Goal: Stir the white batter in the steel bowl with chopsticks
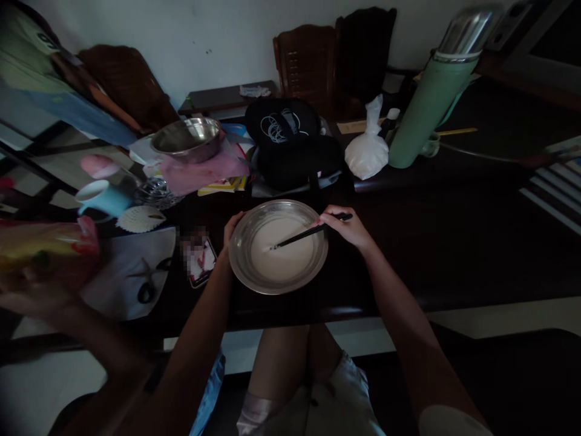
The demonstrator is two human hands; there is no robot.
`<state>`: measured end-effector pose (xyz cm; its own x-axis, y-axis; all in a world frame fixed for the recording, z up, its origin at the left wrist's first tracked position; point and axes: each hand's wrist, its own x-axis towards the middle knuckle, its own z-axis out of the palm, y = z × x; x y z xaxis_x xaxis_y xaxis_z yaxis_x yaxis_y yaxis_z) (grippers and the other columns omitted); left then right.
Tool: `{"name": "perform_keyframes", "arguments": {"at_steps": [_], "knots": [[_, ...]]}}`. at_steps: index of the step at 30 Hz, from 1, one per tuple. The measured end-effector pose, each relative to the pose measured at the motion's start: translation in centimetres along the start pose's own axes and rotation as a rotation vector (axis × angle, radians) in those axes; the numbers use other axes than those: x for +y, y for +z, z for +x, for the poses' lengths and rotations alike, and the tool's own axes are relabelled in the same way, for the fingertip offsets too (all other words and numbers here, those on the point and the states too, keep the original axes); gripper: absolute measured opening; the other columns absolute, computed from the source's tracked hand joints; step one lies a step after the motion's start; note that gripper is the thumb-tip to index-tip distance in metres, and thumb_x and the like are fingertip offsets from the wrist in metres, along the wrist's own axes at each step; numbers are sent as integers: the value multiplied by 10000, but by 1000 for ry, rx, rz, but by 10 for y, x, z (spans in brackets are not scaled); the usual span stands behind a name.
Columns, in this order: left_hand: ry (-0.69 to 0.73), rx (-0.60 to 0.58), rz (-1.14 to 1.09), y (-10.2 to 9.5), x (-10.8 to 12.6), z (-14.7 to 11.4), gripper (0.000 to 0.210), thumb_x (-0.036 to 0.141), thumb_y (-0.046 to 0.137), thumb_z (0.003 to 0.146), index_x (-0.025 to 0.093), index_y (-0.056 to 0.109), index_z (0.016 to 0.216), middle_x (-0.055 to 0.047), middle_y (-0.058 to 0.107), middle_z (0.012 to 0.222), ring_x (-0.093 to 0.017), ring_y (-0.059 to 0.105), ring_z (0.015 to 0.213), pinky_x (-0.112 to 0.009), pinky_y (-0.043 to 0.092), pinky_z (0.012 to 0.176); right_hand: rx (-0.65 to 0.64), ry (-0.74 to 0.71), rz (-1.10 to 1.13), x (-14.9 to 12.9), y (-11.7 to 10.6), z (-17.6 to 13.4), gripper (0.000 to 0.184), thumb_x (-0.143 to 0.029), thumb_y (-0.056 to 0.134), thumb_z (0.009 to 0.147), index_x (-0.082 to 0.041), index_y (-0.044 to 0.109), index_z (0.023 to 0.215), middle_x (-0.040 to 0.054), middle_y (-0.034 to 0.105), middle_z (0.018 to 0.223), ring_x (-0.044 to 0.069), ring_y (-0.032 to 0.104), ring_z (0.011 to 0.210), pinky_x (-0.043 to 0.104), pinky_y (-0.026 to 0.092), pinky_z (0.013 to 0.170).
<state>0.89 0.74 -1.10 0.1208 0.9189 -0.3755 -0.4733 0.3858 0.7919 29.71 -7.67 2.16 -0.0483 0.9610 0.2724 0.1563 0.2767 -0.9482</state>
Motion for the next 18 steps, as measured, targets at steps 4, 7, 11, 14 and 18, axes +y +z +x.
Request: {"name": "perform_keyframes", "arguments": {"at_steps": [4, 7, 11, 14, 18], "knots": [[20, 13, 13, -2, -1, 2, 206, 286, 578, 806, 198, 731, 702, -6, 723, 692, -179, 669, 729, -283, 515, 791, 85, -1, 29, 4, -5, 0, 383, -535, 633, 852, -221, 675, 635, 23, 724, 649, 191, 705, 683, 340, 540, 735], [17, -19, 17, -4, -2, 3, 205, 290, 576, 807, 204, 744, 728, -13, 735, 715, -184, 674, 752, -286, 515, 804, 28, -2, 44, 4, -4, -1, 392, -541, 636, 847, -217, 672, 629, 27, 724, 655, 189, 702, 671, 332, 538, 705], [11, -38, 9, -6, -2, 4, 180, 309, 604, 790, 206, 745, 748, -11, 734, 706, -189, 670, 729, -296, 518, 787, -11, -15, 15, 0, 1, 0, 360, -540, 674, 816, -217, 697, 657, 35, 745, 709, 193, 715, 732, 325, 536, 733], [27, -33, 4, -5, -2, 4, 177, 303, 620, 782, 180, 740, 737, -7, 727, 699, -165, 664, 699, -269, 513, 766, 75, -9, 24, 2, -3, 1, 346, -512, 659, 842, -219, 693, 660, 22, 737, 678, 184, 712, 718, 321, 531, 757], [15, -47, 10, -4, -2, 4, 199, 302, 598, 785, 170, 741, 743, -4, 726, 689, -161, 659, 683, -269, 514, 743, 67, -4, 57, 6, -6, 0, 390, -514, 630, 863, -213, 671, 618, 19, 718, 639, 181, 696, 660, 318, 527, 707]]}}
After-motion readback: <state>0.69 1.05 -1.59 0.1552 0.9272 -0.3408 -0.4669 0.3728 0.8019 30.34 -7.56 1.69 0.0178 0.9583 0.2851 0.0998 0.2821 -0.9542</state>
